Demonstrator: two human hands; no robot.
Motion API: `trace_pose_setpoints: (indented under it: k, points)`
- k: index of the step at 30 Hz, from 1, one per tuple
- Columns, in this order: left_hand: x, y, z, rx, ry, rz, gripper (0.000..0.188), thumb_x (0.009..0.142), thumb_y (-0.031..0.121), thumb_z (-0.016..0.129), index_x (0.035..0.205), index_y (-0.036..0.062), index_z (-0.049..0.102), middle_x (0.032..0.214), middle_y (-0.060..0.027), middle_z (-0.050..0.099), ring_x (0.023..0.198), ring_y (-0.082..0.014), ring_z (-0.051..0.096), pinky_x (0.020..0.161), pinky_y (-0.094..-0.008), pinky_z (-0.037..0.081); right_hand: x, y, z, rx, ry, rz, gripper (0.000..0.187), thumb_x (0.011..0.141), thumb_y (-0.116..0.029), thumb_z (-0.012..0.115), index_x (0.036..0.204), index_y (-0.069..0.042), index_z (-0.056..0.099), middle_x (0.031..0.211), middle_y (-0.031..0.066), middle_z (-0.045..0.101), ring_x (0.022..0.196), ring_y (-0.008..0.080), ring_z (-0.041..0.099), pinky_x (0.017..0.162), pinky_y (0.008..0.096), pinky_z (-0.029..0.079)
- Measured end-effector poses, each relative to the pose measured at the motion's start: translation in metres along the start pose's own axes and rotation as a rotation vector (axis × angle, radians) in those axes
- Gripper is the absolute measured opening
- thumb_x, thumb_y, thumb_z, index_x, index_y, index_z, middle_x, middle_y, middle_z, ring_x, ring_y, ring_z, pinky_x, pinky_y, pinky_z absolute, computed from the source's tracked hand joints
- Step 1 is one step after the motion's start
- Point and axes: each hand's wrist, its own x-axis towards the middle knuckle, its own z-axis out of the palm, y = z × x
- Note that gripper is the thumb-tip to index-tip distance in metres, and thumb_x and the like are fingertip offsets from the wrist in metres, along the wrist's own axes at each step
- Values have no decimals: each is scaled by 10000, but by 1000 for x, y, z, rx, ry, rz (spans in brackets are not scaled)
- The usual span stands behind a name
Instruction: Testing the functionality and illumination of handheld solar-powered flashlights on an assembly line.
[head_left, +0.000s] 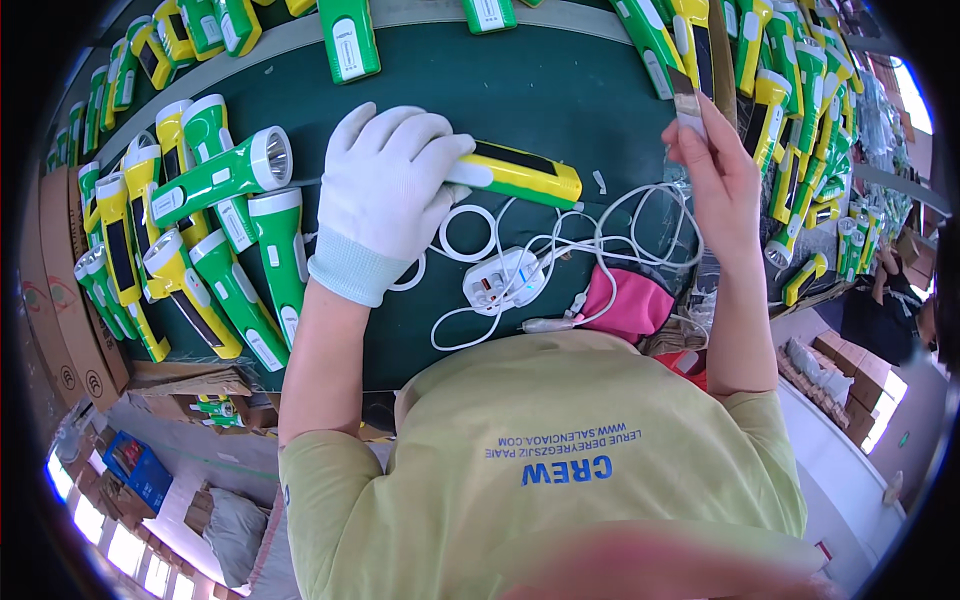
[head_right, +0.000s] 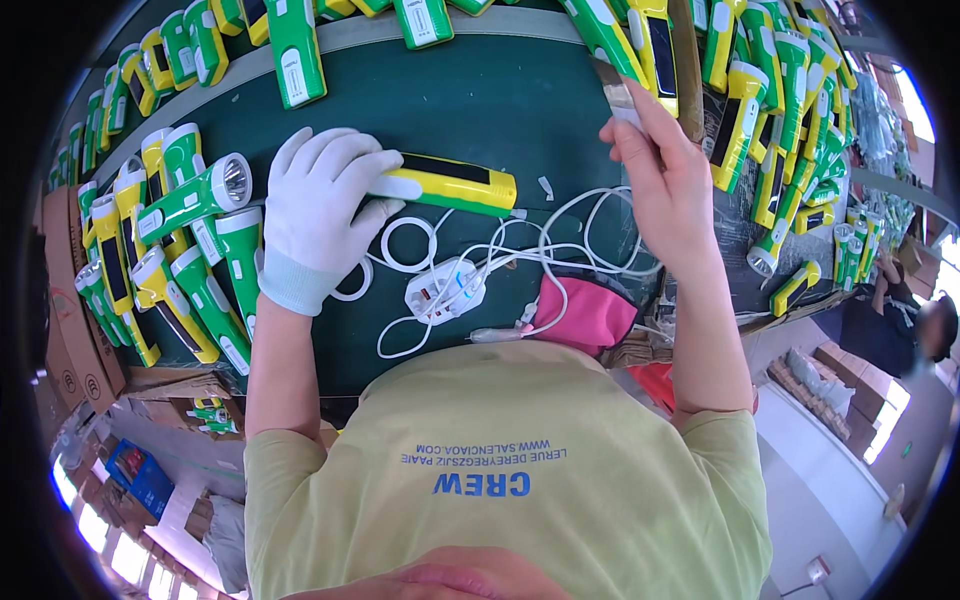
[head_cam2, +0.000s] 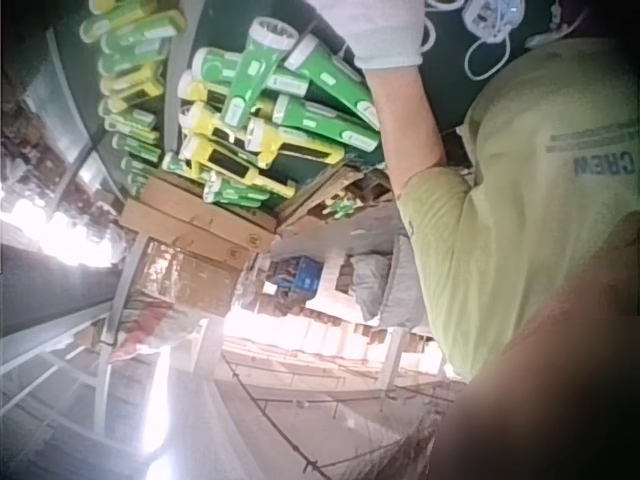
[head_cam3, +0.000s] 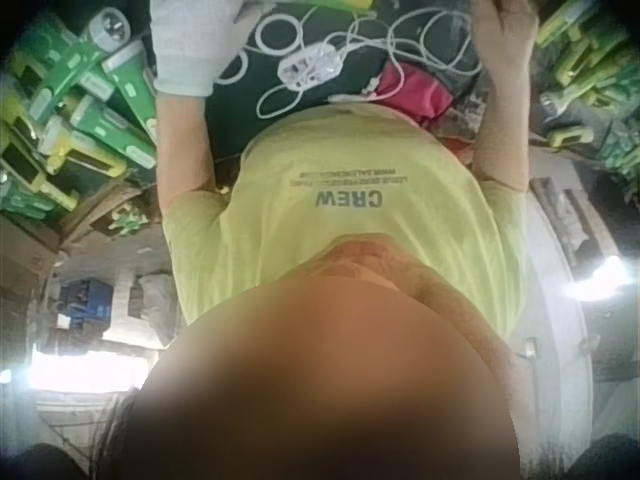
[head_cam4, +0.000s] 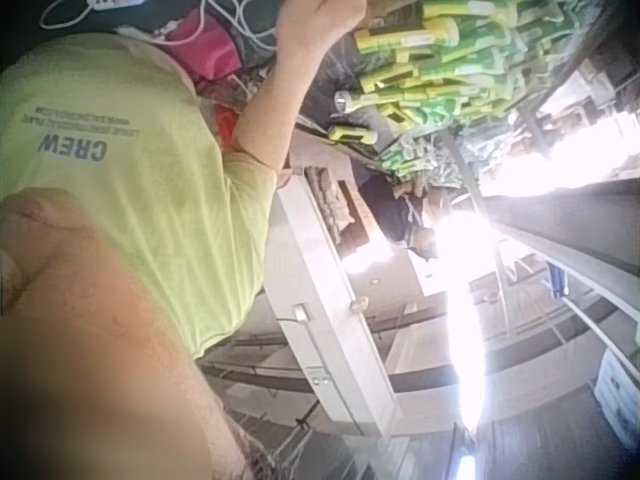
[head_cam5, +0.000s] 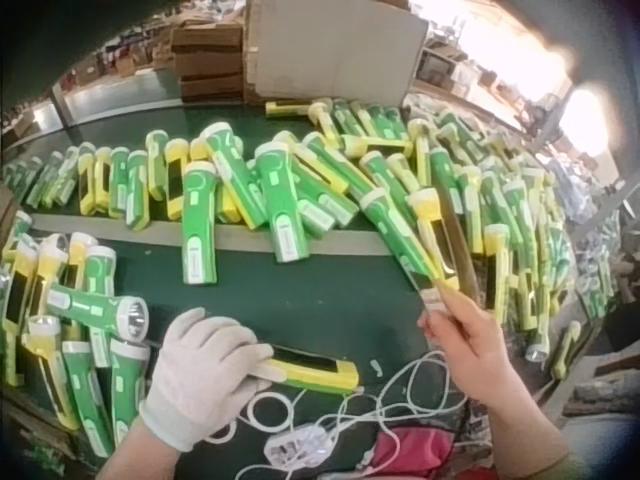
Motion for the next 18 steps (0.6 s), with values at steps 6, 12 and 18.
trace_pose_setpoints:
  k: [6,12,18]
  points:
    - [-6,10,6,-118,27,17,338,669,199,793,940,123,607,1063,-41,647,1054,-267,607,926,-442,444,-17,-7,2,-716,-115,-422,393,853,-33,620,1234,-125,649,842,63,673,688,241,647,591,349,525]
    - [-8,17,14,-191,15,-39,367,702,197,789,1028,101,651,1108,-69,674,980,-278,632,868,-407,462,-26,-1,21,-863,-104,-748,455,697,-68,664,1139,-172,686,870,0,604,693,152,604,571,296,496]
    - [-3,13,12,-206,-39,-59,425,715,220,776,1111,111,664,1100,-66,674,984,-281,627,873,-402,464,-26,-1,31,-948,-139,-746,416,704,-95,667,1114,-159,682,924,10,598,747,150,602,593,286,486]
